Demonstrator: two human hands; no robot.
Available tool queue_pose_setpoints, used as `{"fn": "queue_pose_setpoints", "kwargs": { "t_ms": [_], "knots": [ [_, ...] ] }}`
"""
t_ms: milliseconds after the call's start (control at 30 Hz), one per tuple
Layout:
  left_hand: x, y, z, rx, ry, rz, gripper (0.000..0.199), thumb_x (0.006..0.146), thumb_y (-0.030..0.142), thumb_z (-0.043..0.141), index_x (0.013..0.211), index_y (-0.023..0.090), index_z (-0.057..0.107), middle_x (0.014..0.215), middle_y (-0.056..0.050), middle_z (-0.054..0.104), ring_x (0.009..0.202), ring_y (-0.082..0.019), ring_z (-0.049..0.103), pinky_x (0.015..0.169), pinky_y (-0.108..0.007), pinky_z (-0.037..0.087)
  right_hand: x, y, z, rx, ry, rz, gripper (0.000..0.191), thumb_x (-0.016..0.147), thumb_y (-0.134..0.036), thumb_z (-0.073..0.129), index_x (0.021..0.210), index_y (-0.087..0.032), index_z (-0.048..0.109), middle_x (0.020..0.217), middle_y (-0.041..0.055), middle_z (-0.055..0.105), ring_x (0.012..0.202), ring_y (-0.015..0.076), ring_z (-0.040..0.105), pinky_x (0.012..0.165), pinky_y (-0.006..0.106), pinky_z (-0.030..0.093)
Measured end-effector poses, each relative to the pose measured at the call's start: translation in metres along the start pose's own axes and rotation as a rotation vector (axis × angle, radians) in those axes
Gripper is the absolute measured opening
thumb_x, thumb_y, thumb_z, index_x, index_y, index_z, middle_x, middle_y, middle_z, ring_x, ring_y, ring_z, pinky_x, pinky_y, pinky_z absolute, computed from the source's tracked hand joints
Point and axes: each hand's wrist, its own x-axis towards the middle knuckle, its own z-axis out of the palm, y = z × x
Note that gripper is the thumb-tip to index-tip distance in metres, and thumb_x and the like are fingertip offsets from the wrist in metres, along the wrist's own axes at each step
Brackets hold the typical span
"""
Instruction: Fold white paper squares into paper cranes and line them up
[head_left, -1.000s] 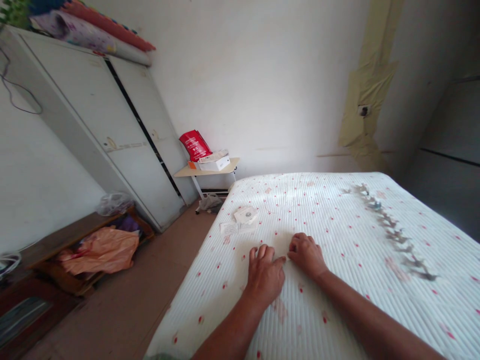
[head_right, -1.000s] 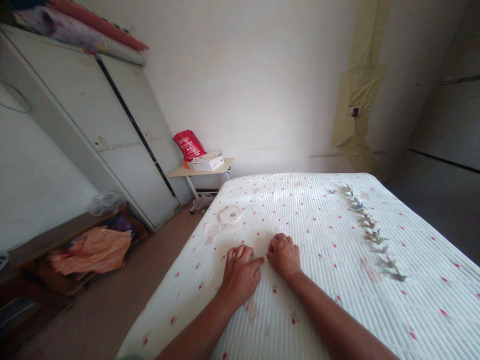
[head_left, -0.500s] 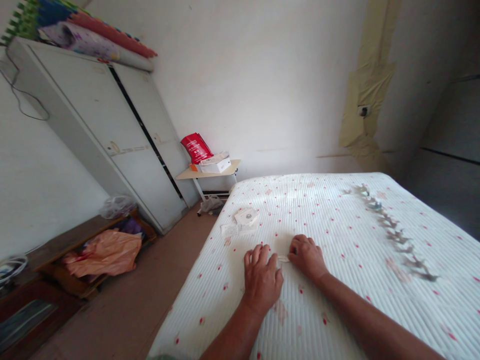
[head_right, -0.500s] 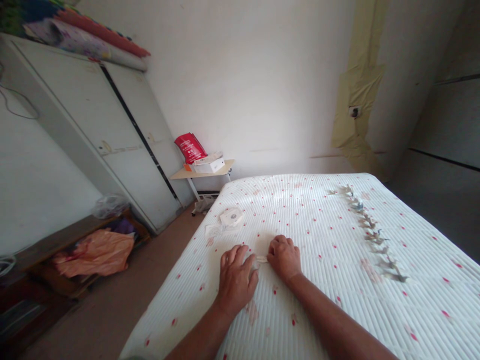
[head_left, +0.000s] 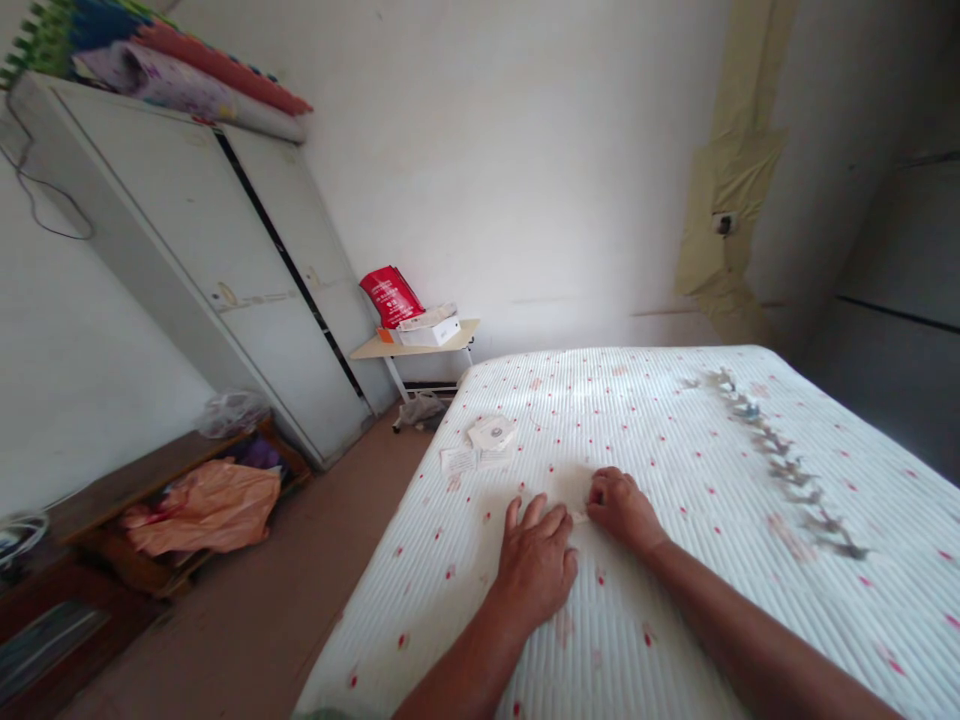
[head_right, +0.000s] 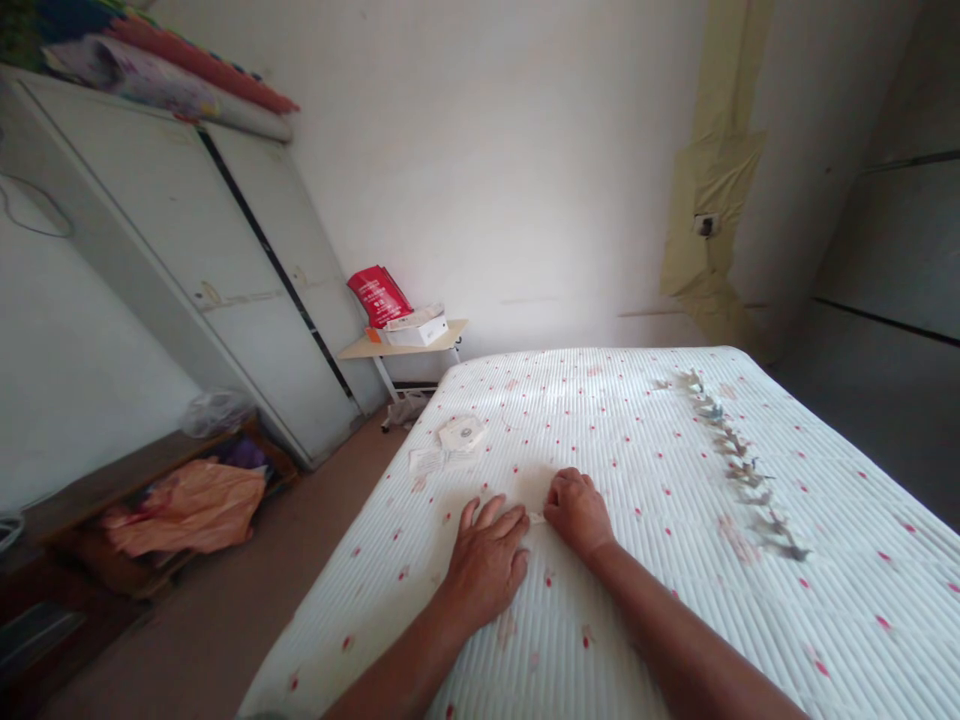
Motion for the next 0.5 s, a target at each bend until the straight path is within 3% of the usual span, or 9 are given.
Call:
{"fn": "queue_pose_setpoints", "kwargs": {
  "t_ms": [167, 333, 500],
  "knots": [
    [0.000, 0.001, 0.003, -0.023, 0.016, 0.003, 0.038, 0.082, 0.026, 0.047, 0.120, 0.025, 0.051, 0.124, -0.002, 0.055, 0.125, -0.025, 0.035, 0.107, -0.054, 0.018, 0.006, 0.007, -0.001, 0.093, -0.009, -0.013, 0.011, 0.066, -0.010, 0.056, 0.058, -0.017, 0.059, 0.082, 0.0032, 0.060, 0.080, 0.0144, 0.055, 0.074, 0.023, 0.040],
    [0.000, 0.001, 0.004, -0.003, 0.024, 0.004, 0.038, 0.082, 0.026, 0.047, 0.120, 0.025, 0.051, 0.123, -0.002, 0.055, 0.125, -0.024, 0.035, 0.108, -0.052, 0.018, -0.006, -0.011, -0.001, 0.007, -0.032, 0.033, 0.004, 0.065, -0.019, 0.061, 0.064, -0.021, 0.064, 0.101, 0.0029, 0.060, 0.090, 0.0196, 0.052, 0.071, 0.028, 0.038],
    [0.000, 0.000, 0.004, 0.007, -0.003, -0.009, 0.039, 0.083, 0.029, 0.046, 0.122, 0.026, 0.049, 0.126, 0.000, 0.054, 0.126, -0.024, 0.033, 0.108, -0.052, 0.018, -0.012, -0.020, -0.003, -0.059, -0.058, 0.042, 0.008, 0.066, -0.016, 0.057, 0.065, -0.020, 0.064, 0.106, 0.0032, 0.058, 0.094, 0.0201, 0.049, 0.071, 0.029, 0.036]
  ]
}}
